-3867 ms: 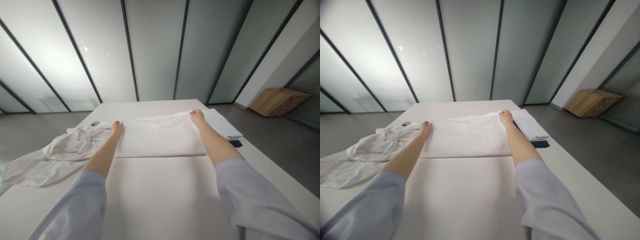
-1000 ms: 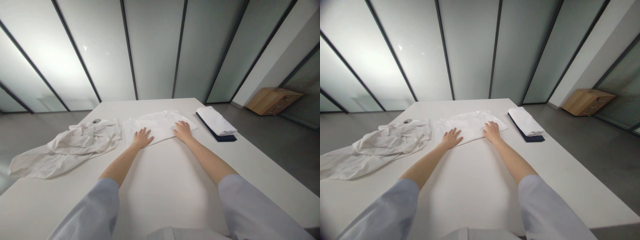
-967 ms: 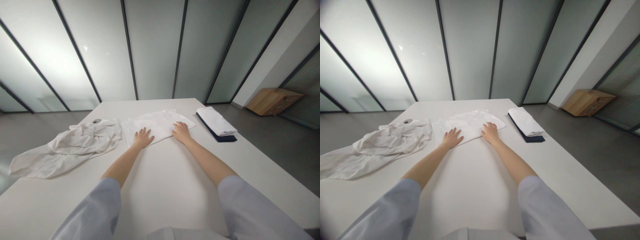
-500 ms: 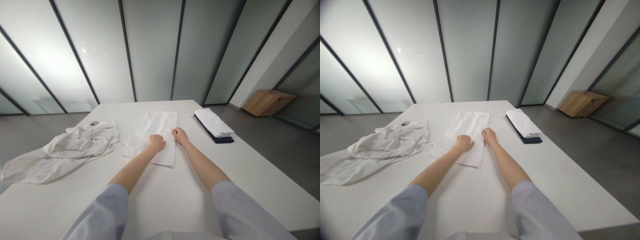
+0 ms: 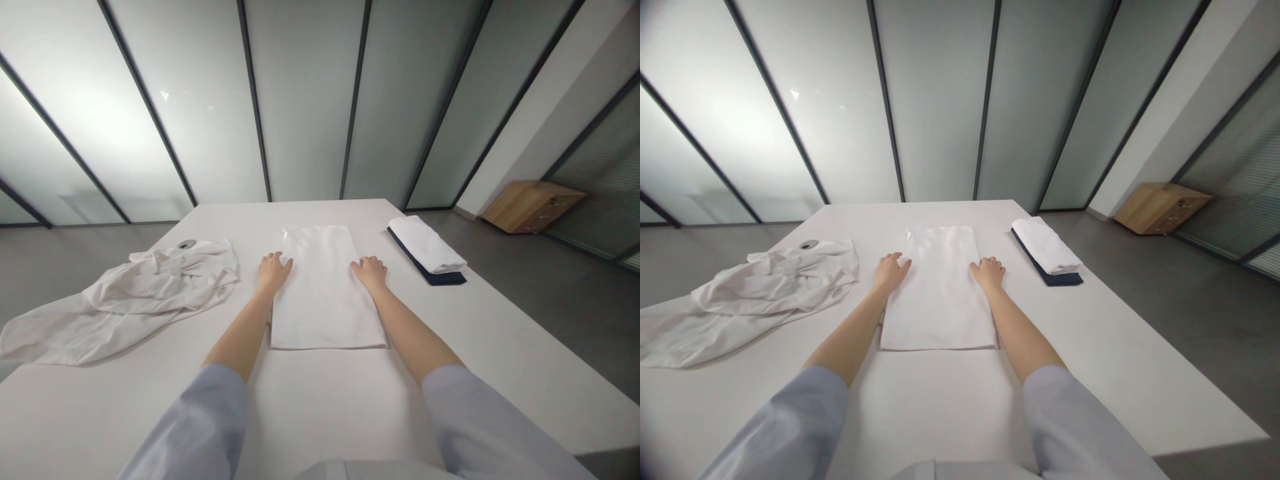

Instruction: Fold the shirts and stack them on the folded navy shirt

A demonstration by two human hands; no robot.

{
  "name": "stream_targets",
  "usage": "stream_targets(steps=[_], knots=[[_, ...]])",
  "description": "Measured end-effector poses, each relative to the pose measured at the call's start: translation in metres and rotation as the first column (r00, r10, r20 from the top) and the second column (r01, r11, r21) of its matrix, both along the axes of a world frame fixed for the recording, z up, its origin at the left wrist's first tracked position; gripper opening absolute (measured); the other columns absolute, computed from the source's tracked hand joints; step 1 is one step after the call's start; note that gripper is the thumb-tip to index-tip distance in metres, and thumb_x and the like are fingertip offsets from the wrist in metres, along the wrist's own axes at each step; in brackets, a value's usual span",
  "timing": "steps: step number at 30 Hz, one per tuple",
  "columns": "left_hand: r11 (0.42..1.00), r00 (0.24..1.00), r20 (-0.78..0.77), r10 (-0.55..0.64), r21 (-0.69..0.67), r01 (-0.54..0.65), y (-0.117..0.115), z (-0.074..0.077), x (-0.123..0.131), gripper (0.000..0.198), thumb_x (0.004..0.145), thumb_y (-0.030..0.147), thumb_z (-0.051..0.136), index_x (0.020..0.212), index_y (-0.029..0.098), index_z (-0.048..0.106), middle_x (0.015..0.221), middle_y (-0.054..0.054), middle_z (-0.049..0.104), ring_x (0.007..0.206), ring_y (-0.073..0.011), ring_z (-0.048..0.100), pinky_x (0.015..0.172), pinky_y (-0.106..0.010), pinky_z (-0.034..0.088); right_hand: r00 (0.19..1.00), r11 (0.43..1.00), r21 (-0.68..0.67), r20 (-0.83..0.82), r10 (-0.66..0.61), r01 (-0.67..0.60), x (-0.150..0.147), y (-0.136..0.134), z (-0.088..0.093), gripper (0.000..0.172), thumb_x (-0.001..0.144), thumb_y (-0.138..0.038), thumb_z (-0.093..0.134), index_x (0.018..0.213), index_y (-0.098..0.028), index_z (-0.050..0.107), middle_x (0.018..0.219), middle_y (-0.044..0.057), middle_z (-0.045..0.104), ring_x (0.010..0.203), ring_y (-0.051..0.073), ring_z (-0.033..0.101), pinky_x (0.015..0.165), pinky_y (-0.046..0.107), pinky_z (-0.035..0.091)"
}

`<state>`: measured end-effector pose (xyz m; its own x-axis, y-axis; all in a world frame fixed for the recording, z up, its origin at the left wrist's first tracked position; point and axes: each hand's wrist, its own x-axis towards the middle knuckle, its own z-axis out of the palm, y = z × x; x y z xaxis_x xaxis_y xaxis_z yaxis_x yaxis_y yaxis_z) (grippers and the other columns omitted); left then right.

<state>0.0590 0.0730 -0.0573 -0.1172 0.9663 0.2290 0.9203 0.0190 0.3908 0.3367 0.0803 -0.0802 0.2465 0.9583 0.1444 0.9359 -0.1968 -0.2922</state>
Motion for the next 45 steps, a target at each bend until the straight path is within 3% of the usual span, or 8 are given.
stream_targets(steps=[8, 14, 18, 23, 28, 39, 42, 45], knots=[[0.984, 0.995, -0.068, -0.075, -0.165, 0.063, 0.008, -0.020, -0.008, 0.056, 0.083, 0.051, 0.051, 0.124, 0.014, 0.054, 0.136, -0.017, 0.053, 0.130, -0.0319, 0.043, 0.105, -0.043, 0.034, 0.997, 1.000, 0.007, -0.072, -0.026, 0.026, 0.003, 0.003, -0.002, 0.039, 0.085, -0.041, 0.046, 0.106, -0.018, 0.069, 0.115, 0.016, 0.061, 0.110, 0.033, 0.054, 0.092, 0.046, 0.040], [0.988, 0.967, 0.252, -0.045, -0.134, 0.081, 0.016, -0.019, -0.012, 0.038, 0.084, 0.045, 0.052, 0.108, 0.016, 0.059, 0.106, -0.014, 0.069, 0.100, -0.0275, 0.064, 0.083, -0.036, 0.049, 0.957, 0.998, 0.055, -0.288, 0.036, -0.022, 0.005, 0.008, -0.006, 0.034, 0.085, -0.037, 0.044, 0.107, -0.020, 0.063, 0.101, 0.009, 0.069, 0.097, 0.026, 0.062, 0.082, 0.034, 0.047], [0.990, 0.855, 0.516, -0.050, -0.085, 0.109, 0.021, -0.025, -0.014, 0.046, 0.082, 0.034, 0.059, 0.123, 0.016, 0.049, 0.111, -0.011, 0.068, 0.096, -0.0220, 0.066, 0.078, -0.031, 0.052, 0.875, 0.996, 0.069, -0.476, 0.087, -0.061, 0.009, 0.012, -0.007, 0.033, 0.080, -0.030, 0.049, 0.109, -0.020, 0.059, 0.088, 0.005, 0.070, 0.085, 0.023, 0.065, 0.074, 0.030, 0.049], [0.989, 0.579, 0.813, -0.055, -0.037, 0.146, 0.024, -0.027, -0.018, 0.075, 0.086, 0.021, 0.051, 0.150, 0.019, 0.011, 0.126, -0.011, 0.062, 0.095, -0.0157, 0.067, 0.078, -0.028, 0.053, 0.581, 0.996, 0.079, -0.809, 0.090, -0.045, 0.010, 0.009, -0.003, 0.052, 0.075, -0.023, 0.048, 0.127, -0.020, 0.046, 0.086, 0.002, 0.069, 0.073, 0.020, 0.065, 0.062, 0.027, 0.050], [0.962, 0.485, 0.872, -0.069, -0.070, 0.264, 0.022, -0.024, -0.024, 0.049, 0.085, 0.029, 0.052, 0.132, 0.015, 0.052, 0.115, -0.009, 0.068, 0.093, -0.0163, 0.067, 0.081, -0.028, 0.053, 0.548, 0.985, 0.092, -0.822, 0.156, -0.143, 0.008, 0.004, 0.004, 0.052, 0.076, -0.021, 0.043, 0.127, -0.020, 0.052, 0.090, 0.002, 0.070, 0.076, 0.019, 0.065, 0.067, 0.028, 0.051], [0.890, 0.491, 0.869, -0.067, -0.170, 0.422, 0.011, -0.016, -0.032, 0.077, 0.070, 0.022, 0.073, 0.140, 0.019, 0.042, 0.110, -0.010, 0.069, 0.082, -0.0186, 0.069, 0.075, -0.033, 0.056, 0.537, 0.955, 0.058, -0.816, 0.214, -0.292, 0.014, 0.004, 0.003, 0.067, 0.067, -0.011, 0.048, 0.133, -0.015, 0.052, 0.105, 0.007, 0.071, 0.089, 0.019, 0.067, 0.079, 0.029, 0.052], [0.903, 0.604, 0.786, -0.131, -0.156, 0.399, 0.016, -0.019, -0.035, 0.074, 0.070, 0.021, 0.070, 0.140, 0.017, 0.043, 0.114, -0.010, 0.068, 0.089, -0.0194, 0.067, 0.079, -0.034, 0.055, 0.654, 0.949, 0.057, -0.712, 0.256, -0.309, 0.017, 0.006, 0.005, 0.064, 0.067, -0.007, 0.050, 0.130, -0.015, 0.056, 0.112, 0.007, 0.069, 0.092, 0.020, 0.066, 0.081, 0.029, 0.051], [0.945, 0.815, 0.544, -0.198, -0.114, 0.306, 0.022, -0.019, -0.035, 0.063, 0.069, 0.017, 0.067, 0.130, 0.013, 0.054, 0.118, -0.011, 0.066, 0.098, -0.0219, 0.065, 0.088, -0.036, 0.051, 0.809, 0.944, 0.046, -0.502, 0.306, -0.328, 0.017, 0.009, 0.008, 0.055, 0.070, -0.006, 0.053, 0.123, -0.018, 0.061, 0.116, 0.006, 0.068, 0.095, 0.020, 0.064, 0.084, 0.030, 0.049]])
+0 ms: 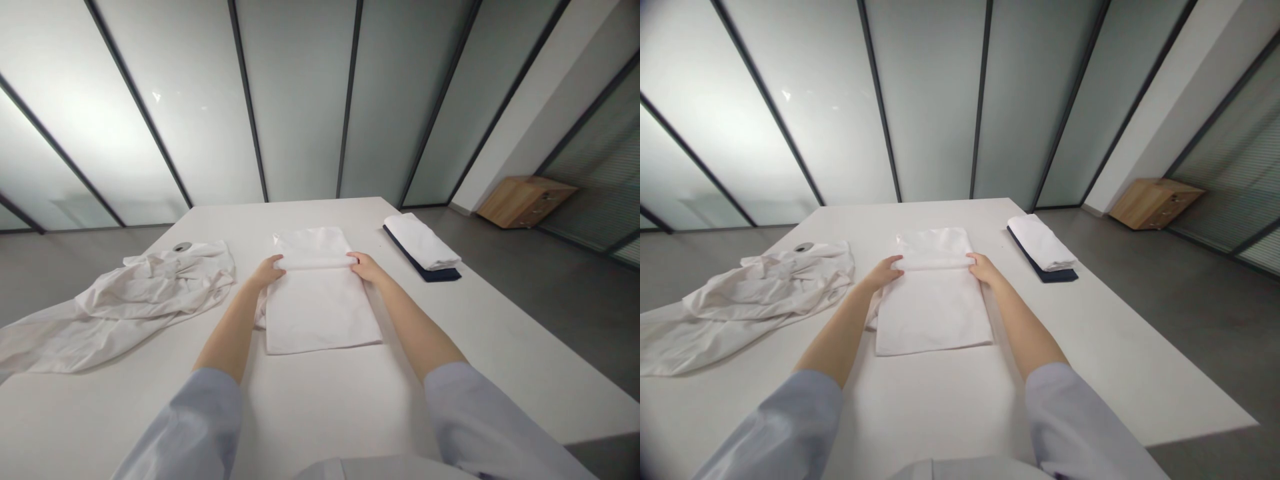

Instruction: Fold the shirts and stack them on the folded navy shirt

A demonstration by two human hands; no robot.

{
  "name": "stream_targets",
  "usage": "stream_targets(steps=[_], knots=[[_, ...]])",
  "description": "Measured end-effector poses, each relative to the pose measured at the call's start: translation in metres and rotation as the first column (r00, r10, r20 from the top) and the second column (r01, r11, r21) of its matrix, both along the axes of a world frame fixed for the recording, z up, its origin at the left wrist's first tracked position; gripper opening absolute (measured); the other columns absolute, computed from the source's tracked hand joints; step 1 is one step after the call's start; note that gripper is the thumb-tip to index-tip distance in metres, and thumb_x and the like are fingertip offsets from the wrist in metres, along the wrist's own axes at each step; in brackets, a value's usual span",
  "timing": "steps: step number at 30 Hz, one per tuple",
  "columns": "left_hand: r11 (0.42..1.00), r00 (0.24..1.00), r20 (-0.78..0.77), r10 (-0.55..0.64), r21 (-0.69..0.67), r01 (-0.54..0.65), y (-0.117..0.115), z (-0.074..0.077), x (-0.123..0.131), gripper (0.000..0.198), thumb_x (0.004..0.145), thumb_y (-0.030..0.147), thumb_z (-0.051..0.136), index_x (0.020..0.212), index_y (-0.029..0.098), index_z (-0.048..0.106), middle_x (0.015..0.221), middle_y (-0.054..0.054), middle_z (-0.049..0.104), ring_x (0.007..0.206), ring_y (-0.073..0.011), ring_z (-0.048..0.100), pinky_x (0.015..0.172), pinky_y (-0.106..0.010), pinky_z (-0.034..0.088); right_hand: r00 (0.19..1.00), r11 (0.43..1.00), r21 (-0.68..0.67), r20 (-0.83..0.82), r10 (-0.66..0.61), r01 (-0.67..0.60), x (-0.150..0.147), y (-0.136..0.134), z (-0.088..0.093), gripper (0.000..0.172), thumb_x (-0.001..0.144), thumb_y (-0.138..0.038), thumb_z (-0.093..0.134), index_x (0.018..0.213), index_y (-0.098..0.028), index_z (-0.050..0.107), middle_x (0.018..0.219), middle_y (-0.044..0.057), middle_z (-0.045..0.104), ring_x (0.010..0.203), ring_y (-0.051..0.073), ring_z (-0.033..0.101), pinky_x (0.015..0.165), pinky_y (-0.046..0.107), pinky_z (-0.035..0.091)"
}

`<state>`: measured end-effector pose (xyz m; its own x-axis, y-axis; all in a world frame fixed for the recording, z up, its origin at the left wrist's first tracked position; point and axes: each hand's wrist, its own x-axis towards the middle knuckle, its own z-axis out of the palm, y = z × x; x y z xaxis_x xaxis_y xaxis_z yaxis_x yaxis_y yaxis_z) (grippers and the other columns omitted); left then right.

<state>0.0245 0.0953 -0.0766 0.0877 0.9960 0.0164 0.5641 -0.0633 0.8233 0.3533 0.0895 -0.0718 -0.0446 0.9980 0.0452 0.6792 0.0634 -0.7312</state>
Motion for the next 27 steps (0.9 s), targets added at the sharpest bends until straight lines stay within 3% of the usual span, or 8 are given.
stream_targets(steps=[3, 8, 11, 16, 21, 24, 27], knots=[[0.994, 0.962, -0.273, 0.019, 0.107, 0.011, 0.003, 0.006, 0.001, 0.048, 0.071, 0.018, 0.064, 0.119, 0.013, 0.063, 0.116, -0.011, 0.067, 0.102, -0.0242, 0.063, 0.095, -0.035, 0.047, 0.977, 0.996, 0.083, 0.212, 0.007, -0.026, -0.003, 0.002, 0.004, 0.044, 0.074, -0.007, 0.056, 0.116, -0.019, 0.064, 0.116, 0.007, 0.066, 0.102, 0.020, 0.061, 0.091, 0.030, 0.045], [0.963, 0.879, -0.477, 0.016, 0.244, 0.115, -0.007, 0.030, -0.001, 0.030, 0.075, 0.027, 0.059, 0.101, 0.018, 0.071, 0.111, -0.010, 0.067, 0.112, -0.0271, 0.057, 0.100, -0.038, 0.042, 0.937, 0.962, 0.272, 0.338, -0.091, -0.005, -0.005, 0.000, 0.012, 0.026, 0.077, -0.012, 0.057, 0.101, -0.017, 0.067, 0.111, 0.011, 0.062, 0.108, 0.023, 0.055, 0.096, 0.032, 0.040], [0.909, 0.851, -0.524, 0.034, 0.371, 0.192, -0.016, 0.054, -0.006, 0.027, 0.075, 0.034, 0.059, 0.093, 0.019, 0.071, 0.122, -0.012, 0.061, 0.125, -0.0299, 0.046, 0.107, -0.043, 0.034, 0.971, 0.924, 0.381, 0.230, -0.065, -0.028, 0.001, -0.005, 0.028, 0.024, 0.073, -0.013, 0.056, 0.095, -0.019, 0.065, 0.111, 0.009, 0.061, 0.105, 0.023, 0.054, 0.089, 0.033, 0.043], [0.923, 0.894, -0.407, -0.186, 0.239, 0.301, -0.035, 0.115, -0.020, 0.044, 0.077, 0.052, 0.053, 0.096, 0.016, 0.068, 0.089, -0.006, 0.069, 0.084, -0.0236, 0.063, 0.076, -0.033, 0.049, 0.993, 0.910, 0.407, -0.055, 0.109, -0.077, 0.016, -0.017, 0.075, 0.015, 0.069, -0.022, 0.056, 0.084, -0.020, 0.059, 0.073, -0.001, 0.058, 0.068, 0.017, 0.052, 0.061, 0.026, 0.039], [0.916, 0.893, -0.402, -0.204, 0.244, 0.319, -0.035, 0.175, -0.028, 0.049, 0.071, 0.063, 0.060, 0.090, 0.018, 0.069, 0.086, -0.002, 0.069, 0.079, -0.0198, 0.061, 0.068, -0.025, 0.046, 0.959, 0.907, 0.414, -0.217, 0.184, -0.081, 0.022, -0.009, 0.119, 0.016, 0.063, -0.025, 0.060, 0.078, -0.019, 0.057, 0.063, -0.005, 0.051, 0.062, 0.014, 0.047, 0.057, 0.025, 0.034], [0.921, 0.857, -0.488, -0.163, 0.237, 0.310, -0.014, 0.191, -0.023, 0.046, 0.071, 0.062, 0.060, 0.083, 0.018, 0.070, 0.076, -0.001, 0.066, 0.075, -0.0193, 0.060, 0.066, -0.025, 0.045, 0.962, 0.930, 0.365, -0.232, 0.145, -0.052, 0.019, 0.014, 0.133, 0.015, 0.061, -0.024, 0.060, 0.074, -0.019, 0.056, 0.064, -0.004, 0.053, 0.063, 0.014, 0.049, 0.058, 0.025, 0.036], [0.897, 0.836, -0.548, 0.002, 0.370, 0.241, 0.010, 0.195, -0.010, 0.040, 0.076, 0.054, 0.057, 0.085, 0.017, 0.069, 0.076, -0.003, 0.066, 0.077, -0.0206, 0.059, 0.070, -0.028, 0.044, 0.981, 0.923, 0.383, -0.189, 0.039, 0.037, 0.015, 0.036, 0.142, 0.014, 0.061, -0.022, 0.058, 0.074, -0.019, 0.054, 0.064, -0.003, 0.054, 0.063, 0.016, 0.050, 0.059, 0.027, 0.038]])
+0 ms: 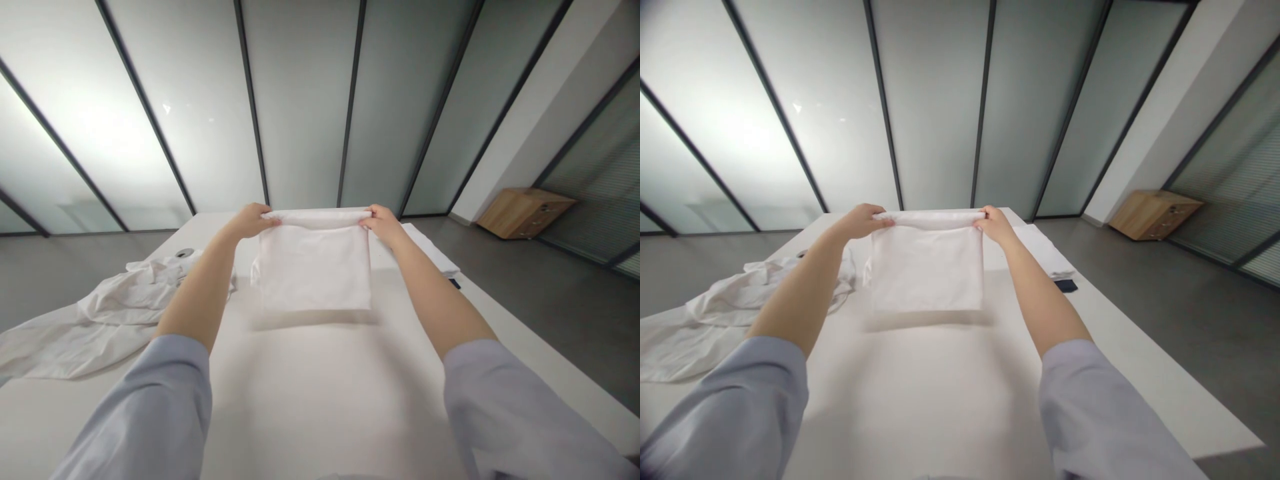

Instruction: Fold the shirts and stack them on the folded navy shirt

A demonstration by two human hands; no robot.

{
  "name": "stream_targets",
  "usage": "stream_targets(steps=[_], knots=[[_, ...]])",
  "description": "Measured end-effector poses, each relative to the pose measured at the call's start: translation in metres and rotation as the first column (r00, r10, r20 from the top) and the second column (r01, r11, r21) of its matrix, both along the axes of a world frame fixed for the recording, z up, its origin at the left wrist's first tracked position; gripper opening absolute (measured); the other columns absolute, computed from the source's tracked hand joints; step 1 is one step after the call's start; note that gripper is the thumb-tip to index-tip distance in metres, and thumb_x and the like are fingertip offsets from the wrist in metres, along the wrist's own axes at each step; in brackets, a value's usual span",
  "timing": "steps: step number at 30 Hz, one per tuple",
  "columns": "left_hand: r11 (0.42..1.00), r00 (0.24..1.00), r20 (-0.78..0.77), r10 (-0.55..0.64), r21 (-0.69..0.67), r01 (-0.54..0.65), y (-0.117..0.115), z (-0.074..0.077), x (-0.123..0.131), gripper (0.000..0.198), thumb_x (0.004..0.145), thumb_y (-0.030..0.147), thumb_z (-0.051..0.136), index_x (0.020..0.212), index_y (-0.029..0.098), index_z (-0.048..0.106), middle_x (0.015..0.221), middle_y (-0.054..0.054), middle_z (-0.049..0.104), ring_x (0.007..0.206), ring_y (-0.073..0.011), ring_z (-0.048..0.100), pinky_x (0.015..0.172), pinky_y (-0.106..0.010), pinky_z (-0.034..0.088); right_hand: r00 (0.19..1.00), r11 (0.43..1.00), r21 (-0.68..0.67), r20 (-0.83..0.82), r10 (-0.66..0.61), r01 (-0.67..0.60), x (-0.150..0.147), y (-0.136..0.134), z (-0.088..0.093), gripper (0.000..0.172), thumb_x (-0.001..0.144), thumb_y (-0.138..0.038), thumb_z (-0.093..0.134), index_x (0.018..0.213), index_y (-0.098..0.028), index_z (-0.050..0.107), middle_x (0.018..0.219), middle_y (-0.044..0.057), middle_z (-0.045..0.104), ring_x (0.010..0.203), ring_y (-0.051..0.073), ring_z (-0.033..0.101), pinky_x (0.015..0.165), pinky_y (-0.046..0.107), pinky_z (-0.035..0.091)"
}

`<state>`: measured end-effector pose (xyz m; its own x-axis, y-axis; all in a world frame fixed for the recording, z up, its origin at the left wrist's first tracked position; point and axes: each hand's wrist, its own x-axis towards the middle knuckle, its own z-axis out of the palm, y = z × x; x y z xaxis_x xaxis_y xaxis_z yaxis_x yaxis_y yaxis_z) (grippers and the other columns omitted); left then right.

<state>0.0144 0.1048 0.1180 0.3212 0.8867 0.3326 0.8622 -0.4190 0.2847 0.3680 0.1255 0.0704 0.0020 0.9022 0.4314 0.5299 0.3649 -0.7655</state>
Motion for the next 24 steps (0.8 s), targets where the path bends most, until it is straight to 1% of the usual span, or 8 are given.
stream_targets(steps=[4, 6, 8, 13, 16, 20, 22, 24], knots=[[0.938, 0.993, -0.015, 0.116, 0.331, -0.105, 0.012, -0.006, 0.017, 0.028, 0.082, 0.037, 0.053, 0.095, 0.016, 0.066, 0.098, -0.010, 0.065, 0.099, -0.0269, 0.055, 0.087, -0.038, 0.041, 0.966, 0.940, 0.280, 0.112, -0.232, 0.194, -0.001, 0.008, 0.003, 0.014, 0.071, -0.022, 0.054, 0.084, -0.020, 0.055, 0.079, 0.003, 0.063, 0.075, 0.021, 0.056, 0.070, 0.032, 0.042], [0.903, 0.990, -0.030, 0.141, 0.413, -0.116, 0.008, -0.019, 0.021, 0.024, 0.083, 0.031, 0.053, 0.098, 0.017, 0.064, 0.106, -0.012, 0.062, 0.109, -0.0299, 0.050, 0.093, -0.042, 0.037, 0.942, 0.898, 0.402, 0.193, -0.276, 0.181, 0.001, 0.002, -0.008, 0.018, 0.074, -0.021, 0.052, 0.092, -0.020, 0.056, 0.091, 0.007, 0.066, 0.086, 0.024, 0.058, 0.079, 0.036, 0.042], [0.901, 0.986, -0.075, 0.151, 0.421, -0.106, 0.001, -0.043, 0.021, 0.022, 0.082, 0.024, 0.053, 0.101, 0.018, 0.062, 0.110, -0.013, 0.060, 0.114, -0.0310, 0.046, 0.095, -0.045, 0.034, 0.916, 0.885, 0.453, 0.301, -0.266, 0.108, 0.003, -0.011, -0.033, 0.026, 0.075, -0.016, 0.051, 0.099, -0.020, 0.056, 0.099, 0.009, 0.066, 0.096, 0.026, 0.057, 0.086, 0.039, 0.040], [0.978, 0.949, -0.290, 0.122, 0.200, -0.064, -0.028, -0.134, 0.021, 0.019, 0.076, 0.015, 0.055, 0.094, 0.019, 0.060, 0.103, -0.013, 0.060, 0.110, -0.0301, 0.049, 0.096, -0.044, 0.034, 0.805, 0.952, 0.302, 0.577, -0.135, -0.056, 0.001, -0.050, -0.123, 0.037, 0.070, -0.007, 0.050, 0.104, -0.017, 0.057, 0.105, 0.011, 0.066, 0.109, 0.027, 0.055, 0.093, 0.039, 0.038], [0.992, 0.945, -0.304, 0.123, 0.072, -0.106, -0.043, -0.173, 0.019, 0.021, 0.074, 0.013, 0.054, 0.094, 0.020, 0.059, 0.102, -0.012, 0.061, 0.105, -0.0288, 0.053, 0.092, -0.042, 0.038, 0.736, 0.982, 0.141, 0.677, -0.006, -0.122, -0.001, -0.063, -0.153, 0.031, 0.069, -0.006, 0.051, 0.096, -0.019, 0.059, 0.110, 0.009, 0.065, 0.107, 0.024, 0.056, 0.092, 0.036, 0.039], [0.994, 0.986, -0.132, 0.098, 0.057, -0.091, -0.050, -0.189, 0.011, 0.030, 0.074, 0.018, 0.054, 0.104, 0.020, 0.056, 0.112, -0.011, 0.058, 0.108, -0.0278, 0.054, 0.091, -0.040, 0.042, 0.704, 0.998, -0.008, 0.708, 0.054, -0.069, -0.003, -0.063, -0.157, 0.034, 0.072, -0.009, 0.053, 0.104, -0.018, 0.059, 0.103, 0.007, 0.067, 0.097, 0.021, 0.060, 0.089, 0.032, 0.041], [0.996, 0.997, 0.011, 0.076, 0.051, -0.077, -0.049, -0.192, 0.007, 0.039, 0.073, 0.022, 0.056, 0.112, 0.020, 0.053, 0.118, -0.011, 0.055, 0.107, -0.0254, 0.055, 0.091, -0.038, 0.044, 0.702, 0.998, -0.020, 0.710, 0.055, -0.058, -0.006, -0.063, -0.155, 0.037, 0.074, -0.012, 0.054, 0.110, -0.018, 0.058, 0.108, 0.009, 0.066, 0.099, 0.022, 0.060, 0.090, 0.033, 0.041], [0.988, 0.975, 0.163, 0.149, 0.021, -0.154, -0.047, -0.194, 0.004, 0.043, 0.074, 0.028, 0.056, 0.115, 0.019, 0.050, 0.118, -0.011, 0.055, 0.101, -0.0231, 0.059, 0.087, -0.036, 0.047, 0.711, 0.998, 0.000, 0.702, 0.041, -0.059, -0.010, -0.064, -0.156, 0.042, 0.076, -0.014, 0.054, 0.118, -0.017, 0.057, 0.117, 0.010, 0.063, 0.106, 0.023, 0.057, 0.093, 0.035, 0.041]])
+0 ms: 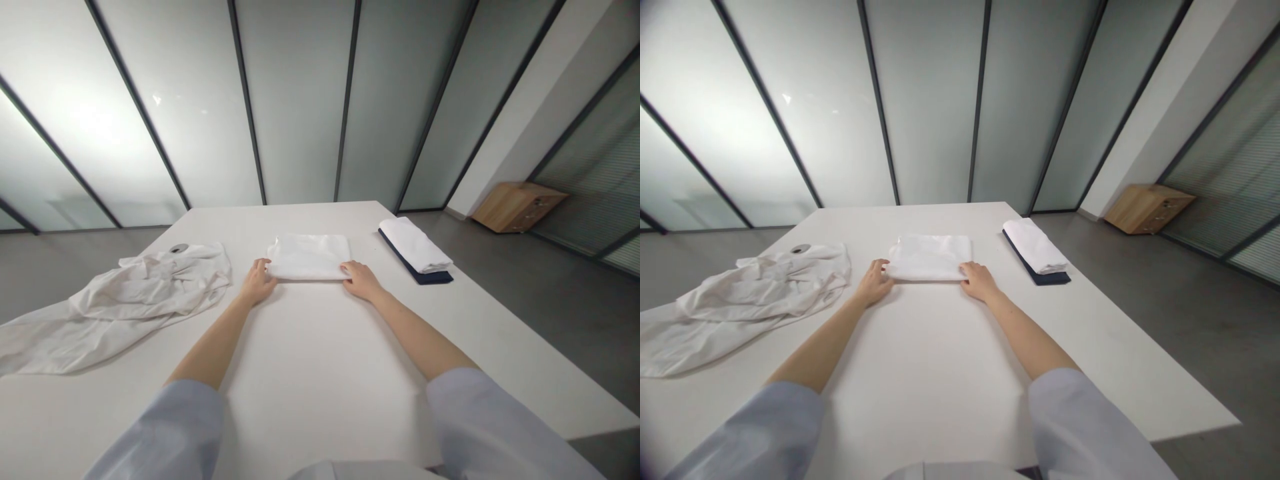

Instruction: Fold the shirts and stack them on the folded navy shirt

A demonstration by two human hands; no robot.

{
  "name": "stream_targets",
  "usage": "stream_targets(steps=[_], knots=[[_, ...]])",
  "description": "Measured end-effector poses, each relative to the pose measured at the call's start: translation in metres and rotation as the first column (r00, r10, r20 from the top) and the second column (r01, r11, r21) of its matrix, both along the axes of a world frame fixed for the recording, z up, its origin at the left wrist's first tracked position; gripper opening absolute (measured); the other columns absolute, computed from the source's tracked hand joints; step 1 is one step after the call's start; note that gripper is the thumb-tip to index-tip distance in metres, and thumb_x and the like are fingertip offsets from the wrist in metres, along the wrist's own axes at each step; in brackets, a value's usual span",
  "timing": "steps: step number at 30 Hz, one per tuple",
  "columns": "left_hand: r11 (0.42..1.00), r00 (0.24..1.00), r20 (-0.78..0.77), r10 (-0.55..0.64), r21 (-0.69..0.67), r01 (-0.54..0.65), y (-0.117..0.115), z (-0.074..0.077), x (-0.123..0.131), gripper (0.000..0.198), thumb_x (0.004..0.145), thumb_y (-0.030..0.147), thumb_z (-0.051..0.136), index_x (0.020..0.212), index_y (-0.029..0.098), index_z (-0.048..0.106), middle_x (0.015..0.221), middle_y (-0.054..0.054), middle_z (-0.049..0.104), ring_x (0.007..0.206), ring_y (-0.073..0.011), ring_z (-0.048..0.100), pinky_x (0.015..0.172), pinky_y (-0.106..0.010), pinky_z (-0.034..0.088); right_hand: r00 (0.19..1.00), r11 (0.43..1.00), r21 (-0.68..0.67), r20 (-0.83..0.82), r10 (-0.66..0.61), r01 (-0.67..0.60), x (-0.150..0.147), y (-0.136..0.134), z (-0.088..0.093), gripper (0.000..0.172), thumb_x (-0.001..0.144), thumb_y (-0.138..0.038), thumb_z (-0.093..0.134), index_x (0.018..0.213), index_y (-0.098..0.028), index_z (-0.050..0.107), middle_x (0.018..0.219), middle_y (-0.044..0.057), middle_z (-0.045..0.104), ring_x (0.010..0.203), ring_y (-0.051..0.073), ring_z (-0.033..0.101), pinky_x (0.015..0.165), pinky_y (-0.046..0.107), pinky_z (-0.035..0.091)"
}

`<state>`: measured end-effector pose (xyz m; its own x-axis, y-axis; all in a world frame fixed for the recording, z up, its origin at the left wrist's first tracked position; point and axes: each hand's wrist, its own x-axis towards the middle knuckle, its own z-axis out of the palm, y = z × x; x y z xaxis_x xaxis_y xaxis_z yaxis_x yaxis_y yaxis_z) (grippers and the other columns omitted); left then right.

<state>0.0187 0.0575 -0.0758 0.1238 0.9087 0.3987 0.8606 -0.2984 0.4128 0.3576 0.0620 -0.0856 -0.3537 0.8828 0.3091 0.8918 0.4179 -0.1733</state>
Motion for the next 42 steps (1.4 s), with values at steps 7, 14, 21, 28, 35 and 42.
stream_targets(steps=[7, 14, 21, 28, 35, 42], knots=[[0.962, 0.960, 0.168, 0.225, -0.197, -0.191, 0.007, 0.000, -0.002, 0.013, 0.074, 0.033, 0.053, 0.074, 0.020, 0.057, 0.071, -0.003, 0.064, 0.072, -0.0188, 0.060, 0.069, -0.029, 0.043, 0.998, 0.999, 0.018, -0.044, 0.038, -0.037, -0.006, -0.005, -0.009, 0.050, 0.079, -0.013, 0.051, 0.128, -0.020, 0.057, 0.134, 0.010, 0.055, 0.125, 0.022, 0.047, 0.103, 0.039, 0.037], [0.978, 0.645, 0.753, 0.134, -0.204, 0.035, 0.015, -0.001, -0.004, 0.034, 0.064, 0.052, 0.060, 0.071, 0.019, 0.058, 0.067, -0.001, 0.060, 0.069, -0.0159, 0.058, 0.067, -0.029, 0.047, 0.997, 1.000, 0.016, -0.082, 0.011, -0.010, -0.003, -0.006, -0.007, 0.047, 0.080, -0.013, 0.052, 0.125, -0.021, 0.059, 0.132, 0.009, 0.058, 0.122, 0.023, 0.051, 0.101, 0.041, 0.040], [0.958, 0.480, 0.872, 0.099, -0.214, 0.190, 0.020, -0.004, -0.007, 0.037, 0.058, 0.048, 0.065, 0.080, 0.019, 0.059, 0.069, 0.001, 0.059, 0.063, -0.0119, 0.056, 0.062, -0.025, 0.047, 0.995, 0.999, 0.035, -0.100, -0.025, 0.029, -0.004, -0.008, -0.004, 0.043, 0.080, -0.011, 0.052, 0.119, -0.023, 0.063, 0.125, 0.006, 0.064, 0.116, 0.022, 0.057, 0.099, 0.040, 0.042], [0.998, 0.900, 0.434, -0.046, -0.023, 0.062, 0.009, -0.002, -0.010, 0.068, 0.068, 0.039, 0.055, 0.131, 0.015, 0.046, 0.119, -0.014, 0.059, 0.100, -0.0246, 0.059, 0.084, -0.041, 0.049, 0.994, 0.998, 0.063, -0.109, -0.002, 0.009, -0.004, -0.009, -0.002, 0.040, 0.077, -0.013, 0.055, 0.115, -0.021, 0.067, 0.119, 0.006, 0.067, 0.112, 0.022, 0.060, 0.097, 0.038, 0.043], [0.983, 0.931, -0.321, -0.175, -0.010, 0.182, -0.010, 0.007, 0.014, 0.056, 0.072, 0.018, 0.055, 0.127, 0.020, 0.055, 0.136, -0.012, 0.054, 0.132, -0.0285, 0.040, 0.113, -0.046, 0.022, 0.981, 0.994, 0.096, -0.183, 0.067, -0.050, 0.000, -0.007, -0.005, 0.037, 0.074, -0.016, 0.056, 0.108, -0.021, 0.070, 0.112, 0.007, 0.070, 0.107, 0.024, 0.062, 0.096, 0.039, 0.043], [0.992, 0.988, 0.153, -0.032, -0.113, 0.049, 0.000, 0.006, 0.002, 0.043, 0.070, 0.024, 0.056, 0.111, 0.017, 0.065, 0.105, -0.009, 0.071, 0.100, -0.0275, 0.063, 0.093, -0.039, 0.044, 0.914, 0.997, 0.076, -0.403, 0.045, -0.015, 0.007, -0.007, -0.003, 0.033, 0.074, -0.030, 0.062, 0.105, -0.020, 0.068, 0.101, 0.007, 0.072, 0.094, 0.024, 0.065, 0.089, 0.037, 0.047]])
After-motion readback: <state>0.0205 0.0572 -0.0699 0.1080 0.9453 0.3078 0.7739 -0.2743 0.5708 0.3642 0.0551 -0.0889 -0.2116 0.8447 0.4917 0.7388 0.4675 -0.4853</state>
